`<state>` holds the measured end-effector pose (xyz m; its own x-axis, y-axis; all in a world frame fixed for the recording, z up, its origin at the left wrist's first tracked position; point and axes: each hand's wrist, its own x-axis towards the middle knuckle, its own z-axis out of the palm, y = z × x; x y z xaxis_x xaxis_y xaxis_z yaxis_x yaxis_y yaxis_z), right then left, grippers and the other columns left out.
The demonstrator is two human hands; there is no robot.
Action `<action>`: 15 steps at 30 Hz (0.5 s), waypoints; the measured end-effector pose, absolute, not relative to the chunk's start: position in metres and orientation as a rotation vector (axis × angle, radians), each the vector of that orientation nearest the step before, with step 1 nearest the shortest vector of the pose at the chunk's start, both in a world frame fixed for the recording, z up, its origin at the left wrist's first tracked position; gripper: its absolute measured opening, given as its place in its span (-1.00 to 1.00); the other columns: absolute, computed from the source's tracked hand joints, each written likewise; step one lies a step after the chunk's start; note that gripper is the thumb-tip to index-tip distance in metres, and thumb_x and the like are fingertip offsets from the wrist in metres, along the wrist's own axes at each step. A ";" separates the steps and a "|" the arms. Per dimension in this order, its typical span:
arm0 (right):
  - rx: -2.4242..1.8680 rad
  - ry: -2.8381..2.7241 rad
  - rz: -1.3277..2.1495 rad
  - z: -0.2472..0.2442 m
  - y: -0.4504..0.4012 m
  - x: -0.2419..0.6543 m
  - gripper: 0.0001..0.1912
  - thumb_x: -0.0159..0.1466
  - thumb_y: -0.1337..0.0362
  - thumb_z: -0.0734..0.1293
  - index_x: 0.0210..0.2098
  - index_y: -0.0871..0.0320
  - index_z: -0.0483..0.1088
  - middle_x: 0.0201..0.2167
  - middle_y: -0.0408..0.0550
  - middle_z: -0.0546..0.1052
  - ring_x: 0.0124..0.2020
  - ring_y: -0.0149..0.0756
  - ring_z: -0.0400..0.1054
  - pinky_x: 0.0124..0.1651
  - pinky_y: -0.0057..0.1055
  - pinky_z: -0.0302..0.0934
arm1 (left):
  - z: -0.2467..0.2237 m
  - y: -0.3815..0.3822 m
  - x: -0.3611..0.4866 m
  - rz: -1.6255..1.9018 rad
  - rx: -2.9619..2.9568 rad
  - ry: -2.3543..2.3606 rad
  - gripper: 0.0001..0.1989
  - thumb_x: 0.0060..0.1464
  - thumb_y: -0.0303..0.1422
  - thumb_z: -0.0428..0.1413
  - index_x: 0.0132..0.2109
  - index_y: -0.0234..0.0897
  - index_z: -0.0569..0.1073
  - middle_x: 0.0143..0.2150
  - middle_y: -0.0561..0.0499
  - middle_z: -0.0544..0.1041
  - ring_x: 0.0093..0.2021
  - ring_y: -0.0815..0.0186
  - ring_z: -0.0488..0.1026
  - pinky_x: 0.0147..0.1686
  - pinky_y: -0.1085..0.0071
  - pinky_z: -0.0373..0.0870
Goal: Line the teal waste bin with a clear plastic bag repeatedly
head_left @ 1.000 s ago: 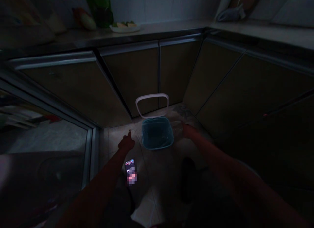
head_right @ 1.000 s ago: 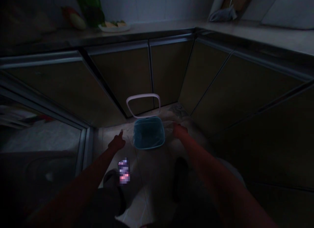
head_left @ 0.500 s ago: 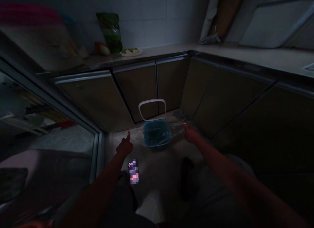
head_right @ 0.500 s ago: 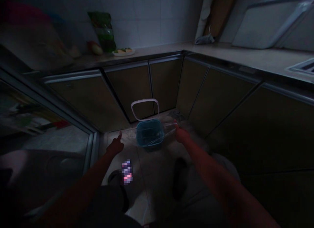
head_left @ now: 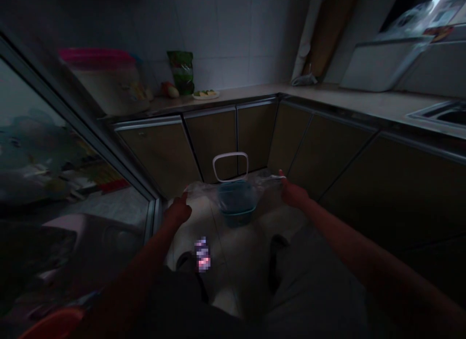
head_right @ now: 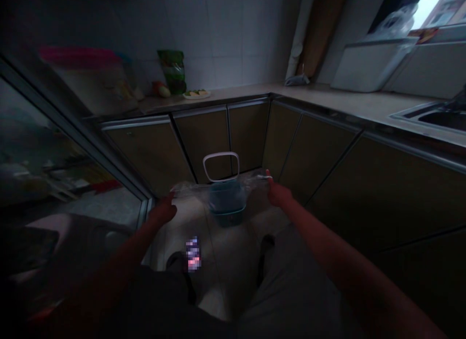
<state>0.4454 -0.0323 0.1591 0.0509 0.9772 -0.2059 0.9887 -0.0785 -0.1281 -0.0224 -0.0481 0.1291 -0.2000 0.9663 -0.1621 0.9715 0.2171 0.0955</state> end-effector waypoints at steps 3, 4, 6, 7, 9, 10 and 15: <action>2.245 2.142 -0.301 0.180 -0.043 0.449 0.00 0.44 0.28 0.21 0.67 0.16 -0.48 0.17 0.30 0.62 0.09 0.06 0.59 0.04 -0.18 0.36 | 0.151 -0.062 -0.029 -0.060 1.959 2.301 -0.28 0.30 -0.38 -0.08 0.58 -0.25 0.13 0.31 -0.34 0.52 0.20 -0.02 0.59 0.09 0.17 0.50; 2.241 2.154 -0.284 0.186 -0.049 0.451 0.00 0.44 0.25 0.21 0.67 0.17 -0.47 0.18 0.30 0.62 0.09 0.07 0.59 0.04 -0.18 0.36 | 0.158 -0.068 -0.031 -0.075 1.990 2.300 -0.29 0.32 -0.36 -0.08 0.57 -0.24 0.13 0.30 -0.33 0.53 0.20 -0.01 0.59 0.10 0.18 0.50; 2.225 2.170 -0.241 0.196 -0.061 0.456 0.00 0.46 0.18 0.21 0.67 0.17 -0.46 0.17 0.31 0.62 0.08 0.10 0.59 0.03 -0.17 0.37 | 0.170 -0.082 -0.037 -0.106 2.058 2.279 -0.32 0.37 -0.29 -0.09 0.57 -0.22 0.13 0.33 -0.29 0.52 0.22 0.00 0.58 0.12 0.18 0.49; 2.213 2.169 -0.219 0.200 -0.068 0.458 -0.01 0.47 0.14 0.21 0.67 0.17 -0.45 0.17 0.31 0.62 0.09 0.12 0.59 0.03 -0.17 0.37 | 0.176 -0.090 -0.039 -0.127 2.086 2.264 -0.34 0.39 -0.25 -0.10 0.56 -0.21 0.15 0.35 -0.28 0.51 0.23 0.00 0.57 0.12 0.18 0.49; 2.173 2.147 -0.198 0.206 -0.083 0.464 -0.02 0.48 0.09 0.21 0.68 0.15 -0.42 0.15 0.30 0.63 0.11 0.14 0.59 0.03 -0.15 0.38 | 0.185 -0.107 -0.044 -0.160 2.129 2.239 -0.36 0.42 -0.18 -0.13 0.55 -0.21 0.17 0.38 -0.26 0.50 0.25 -0.01 0.56 0.12 0.16 0.50; 2.144 2.138 -0.210 0.208 -0.090 0.467 -0.03 0.49 0.08 0.21 0.68 0.13 -0.40 0.15 0.29 0.63 0.11 0.15 0.59 0.03 -0.14 0.38 | 0.188 -0.115 -0.046 -0.167 2.139 2.230 -0.36 0.43 -0.15 -0.13 0.55 -0.20 0.17 0.39 -0.26 0.49 0.25 -0.02 0.56 0.11 0.14 0.50; 2.034 2.160 -0.320 0.210 -0.122 0.479 -0.07 0.49 0.10 0.22 0.69 0.04 -0.33 0.24 0.24 0.59 0.13 0.20 0.58 0.06 -0.04 0.42 | 0.196 -0.149 -0.052 -0.170 2.109 2.189 -0.32 0.41 -0.06 -0.11 0.55 -0.17 0.18 0.32 -0.24 0.55 0.15 -0.05 0.61 0.00 0.12 0.53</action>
